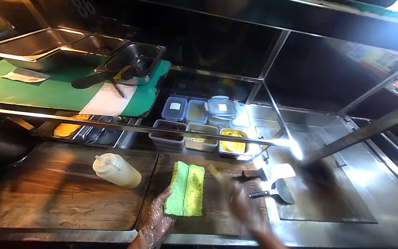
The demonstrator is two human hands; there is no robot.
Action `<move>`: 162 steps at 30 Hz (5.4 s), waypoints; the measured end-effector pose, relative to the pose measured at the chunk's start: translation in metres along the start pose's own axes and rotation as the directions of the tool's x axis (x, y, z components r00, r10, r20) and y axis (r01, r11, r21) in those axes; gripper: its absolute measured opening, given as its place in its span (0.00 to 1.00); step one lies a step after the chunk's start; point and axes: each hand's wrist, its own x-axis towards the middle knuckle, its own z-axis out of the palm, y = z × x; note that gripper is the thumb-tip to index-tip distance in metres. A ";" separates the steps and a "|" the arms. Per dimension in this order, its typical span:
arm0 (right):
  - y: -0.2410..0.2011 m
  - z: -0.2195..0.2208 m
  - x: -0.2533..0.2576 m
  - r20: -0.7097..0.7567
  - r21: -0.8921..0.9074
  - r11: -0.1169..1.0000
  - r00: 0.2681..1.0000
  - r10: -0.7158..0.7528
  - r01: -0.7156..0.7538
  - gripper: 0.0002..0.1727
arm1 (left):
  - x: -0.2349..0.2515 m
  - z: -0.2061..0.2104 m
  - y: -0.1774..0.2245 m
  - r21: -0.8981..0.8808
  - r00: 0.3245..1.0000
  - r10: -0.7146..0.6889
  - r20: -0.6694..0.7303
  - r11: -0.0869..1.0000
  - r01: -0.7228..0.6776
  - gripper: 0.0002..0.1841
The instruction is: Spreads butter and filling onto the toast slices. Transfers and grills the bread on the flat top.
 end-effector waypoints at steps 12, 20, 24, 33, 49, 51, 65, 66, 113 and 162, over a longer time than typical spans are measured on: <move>0.056 -0.047 0.199 0.179 -0.403 0.855 0.889 0.422 -0.325 0.25 | -0.004 0.001 0.003 -0.073 1.000 0.001 -0.021 0.997 -0.003 0.19; 0.050 -0.069 0.181 0.244 -0.236 0.931 0.910 0.336 -0.280 0.17 | 0.004 0.005 0.012 -0.151 0.995 -0.028 0.091 0.988 0.041 0.23; 0.012 -0.051 0.115 0.279 0.492 0.769 0.910 0.305 -0.409 0.14 | 0.009 -0.003 0.015 -0.151 0.985 -0.023 0.169 0.987 0.049 0.33; -0.093 0.106 -0.080 0.075 -0.148 0.989 0.997 0.031 -0.020 0.17 | 0.016 -0.007 0.017 -0.052 0.989 0.040 0.140 0.998 -0.033 0.45; -0.095 0.082 -0.052 0.299 -0.315 0.932 0.914 0.275 -0.178 0.21 | 0.017 -0.007 0.014 -0.067 0.980 -0.024 0.196 0.997 0.037 0.48; -0.100 0.076 -0.079 0.317 -0.221 0.967 0.928 0.195 -0.128 0.20 | 0.017 -0.008 0.015 -0.047 0.983 -0.003 0.186 0.999 0.012 0.46; -0.086 0.084 0.021 0.318 0.002 0.973 0.923 0.218 -0.231 0.22 | 0.031 0.007 0.031 0.191 0.986 0.078 0.149 0.976 -0.106 0.44; -0.095 0.081 0.017 0.378 -0.104 0.979 0.903 0.204 -0.178 0.24 | 0.035 0.008 0.030 0.255 0.984 0.138 0.108 0.953 -0.162 0.40; -0.082 0.067 0.017 0.437 0.198 0.916 0.868 0.236 -0.349 0.18 | 0.053 0.012 0.033 0.411 0.976 0.205 0.068 0.886 -0.215 0.33; -0.101 0.080 0.033 0.378 0.382 0.838 0.893 0.243 -0.390 0.19 | 0.058 0.010 0.038 0.527 0.969 0.232 0.085 0.815 -0.241 0.33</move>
